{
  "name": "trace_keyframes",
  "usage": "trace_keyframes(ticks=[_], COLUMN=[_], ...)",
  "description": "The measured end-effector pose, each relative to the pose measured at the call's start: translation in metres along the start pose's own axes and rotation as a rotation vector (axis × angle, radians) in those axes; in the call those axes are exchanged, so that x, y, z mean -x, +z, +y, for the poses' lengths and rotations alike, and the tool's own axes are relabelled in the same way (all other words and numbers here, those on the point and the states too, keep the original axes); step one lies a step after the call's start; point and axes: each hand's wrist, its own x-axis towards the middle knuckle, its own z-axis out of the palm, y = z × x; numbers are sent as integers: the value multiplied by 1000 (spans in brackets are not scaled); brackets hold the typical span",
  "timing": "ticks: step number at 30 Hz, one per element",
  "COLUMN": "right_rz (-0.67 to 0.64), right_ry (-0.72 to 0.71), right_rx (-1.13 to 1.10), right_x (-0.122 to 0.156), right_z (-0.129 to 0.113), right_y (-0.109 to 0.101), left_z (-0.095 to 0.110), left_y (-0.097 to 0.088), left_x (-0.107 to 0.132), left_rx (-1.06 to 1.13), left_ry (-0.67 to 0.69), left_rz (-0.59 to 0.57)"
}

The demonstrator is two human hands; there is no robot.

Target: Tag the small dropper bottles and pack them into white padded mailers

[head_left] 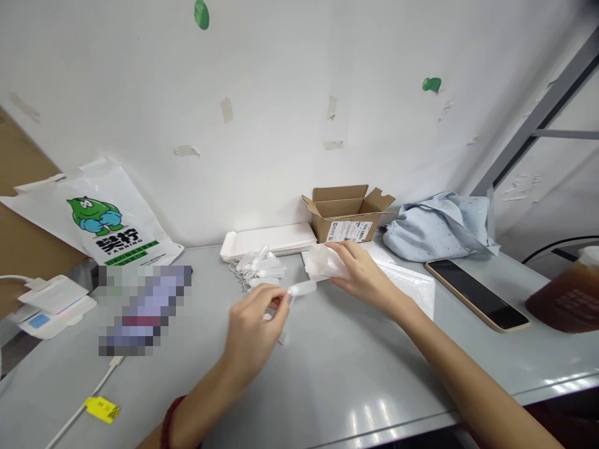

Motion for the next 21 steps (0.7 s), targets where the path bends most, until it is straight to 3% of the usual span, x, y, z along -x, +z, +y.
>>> trace_keyframes(ticks=[2, 5, 9, 12, 17, 18, 21], right_rz=[-14, -52, -133, -164, -174, -174, -194], right_ry=[11, 26, -31, -95, -83, -71, -33], right_rx=[-12, -108, -283, -347, -344, -333, -286], right_x=[0, 1, 5, 8, 8, 8, 8], right_z=[0, -7, -26, -37, -33, -31, -26], right_y=[-1, -2, -1, 2, 7, 8, 9], left_z=[5, 7, -2, -8, -12, -14, -19], left_y=[-13, -23, -13, -5, -23, -30, -43], left_x=[-7, -12, -10, -9, -22, -26, -30], left_rx=[32, 69, 129, 223, 276, 255, 144], left_ry=[-72, -156, -155, -128, -192, -217, -298], left_rz=[123, 162, 56, -86, -155, -207, -598])
